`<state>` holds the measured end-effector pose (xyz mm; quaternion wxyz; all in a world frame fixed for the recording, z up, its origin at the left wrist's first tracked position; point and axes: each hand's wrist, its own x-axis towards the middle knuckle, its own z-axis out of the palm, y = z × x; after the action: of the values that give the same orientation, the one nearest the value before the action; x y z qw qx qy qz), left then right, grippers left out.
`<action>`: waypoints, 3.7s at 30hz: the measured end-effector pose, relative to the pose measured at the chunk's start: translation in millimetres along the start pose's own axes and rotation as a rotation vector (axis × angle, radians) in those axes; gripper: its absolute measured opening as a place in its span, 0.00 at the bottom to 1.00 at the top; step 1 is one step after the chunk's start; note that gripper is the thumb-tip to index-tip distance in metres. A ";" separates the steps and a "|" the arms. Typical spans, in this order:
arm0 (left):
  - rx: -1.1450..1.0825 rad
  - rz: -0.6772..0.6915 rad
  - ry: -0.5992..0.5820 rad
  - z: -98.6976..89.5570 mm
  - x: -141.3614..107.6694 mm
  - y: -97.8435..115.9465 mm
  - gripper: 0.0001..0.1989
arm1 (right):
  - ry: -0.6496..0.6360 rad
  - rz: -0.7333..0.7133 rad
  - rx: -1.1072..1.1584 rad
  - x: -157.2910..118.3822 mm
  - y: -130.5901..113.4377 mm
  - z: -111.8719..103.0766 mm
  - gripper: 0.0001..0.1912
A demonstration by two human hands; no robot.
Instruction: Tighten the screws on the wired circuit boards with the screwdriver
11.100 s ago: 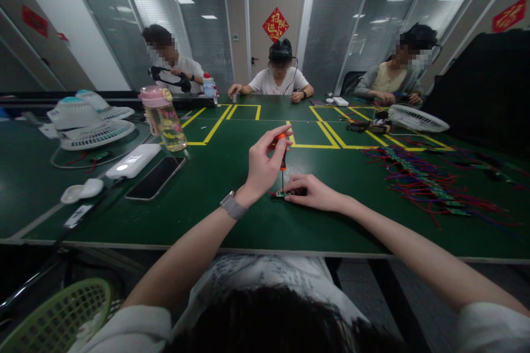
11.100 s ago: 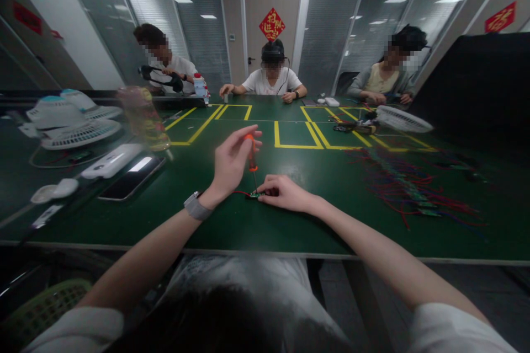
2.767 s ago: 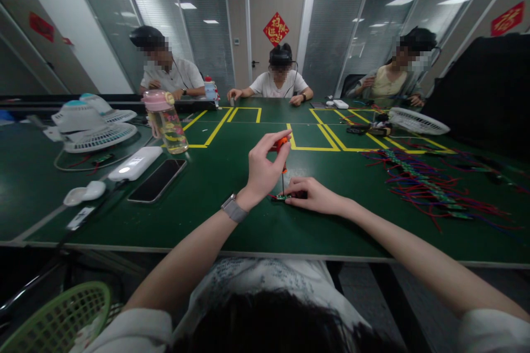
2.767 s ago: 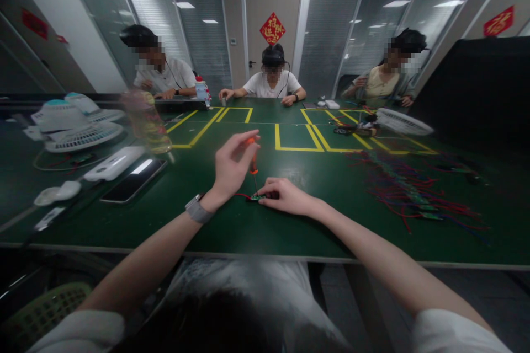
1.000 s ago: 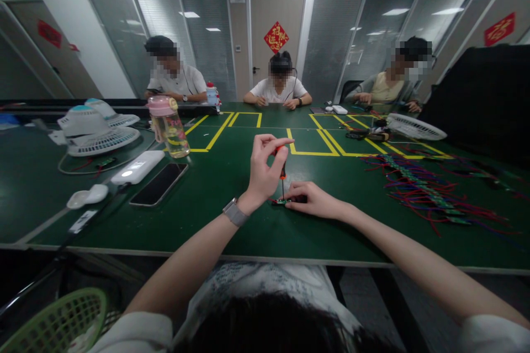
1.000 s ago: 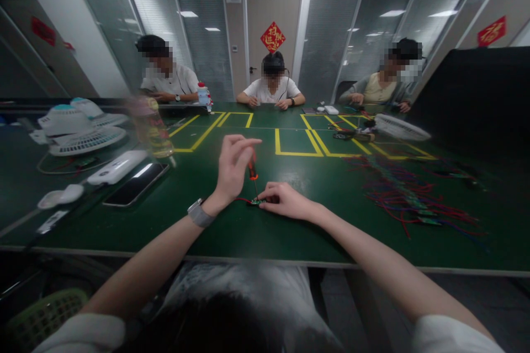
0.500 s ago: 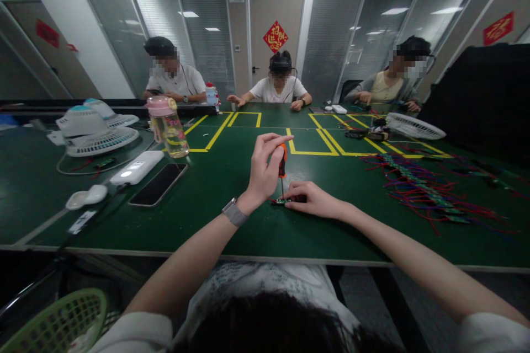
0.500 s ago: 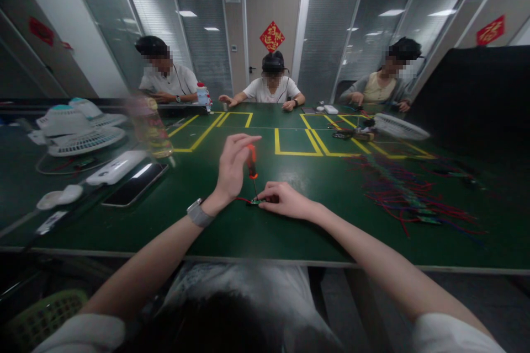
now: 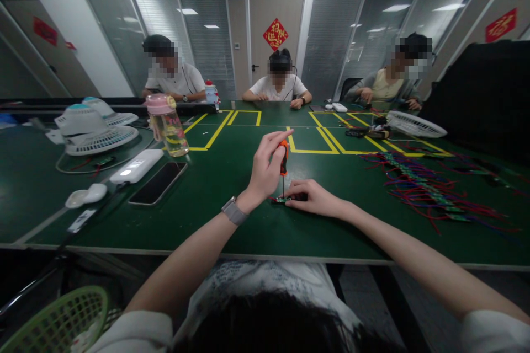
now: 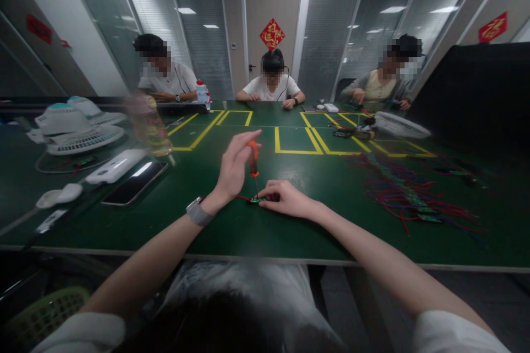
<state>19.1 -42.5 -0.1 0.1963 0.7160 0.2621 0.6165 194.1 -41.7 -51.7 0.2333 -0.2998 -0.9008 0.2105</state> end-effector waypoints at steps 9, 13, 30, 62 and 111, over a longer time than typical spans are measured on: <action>0.146 0.043 0.039 1.7 -0.1 3.0 0.12 | 0.088 0.061 0.050 -1.3 3.4 9.5 0.06; 0.126 0.020 0.013 0.5 0.5 0.2 0.13 | 0.141 0.050 0.028 -3.6 3.7 13.9 0.07; 0.101 0.054 0.054 0.7 -0.2 2.2 0.13 | 0.216 -0.168 -0.092 -6.3 6.2 15.0 0.09; 0.545 -0.070 -0.534 -14.2 4.6 -18.7 0.10 | 0.302 -0.107 -0.221 -5.4 29.7 4.5 0.09; 0.461 0.191 0.074 -22.0 18.0 -9.6 0.04 | 0.435 0.068 0.058 4.8 9.9 7.8 0.05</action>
<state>-2.0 -24.8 11.7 -0.0414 0.7404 0.3339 0.5819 190.8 -33.2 -61.7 0.4232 -0.3616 -0.8123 0.1744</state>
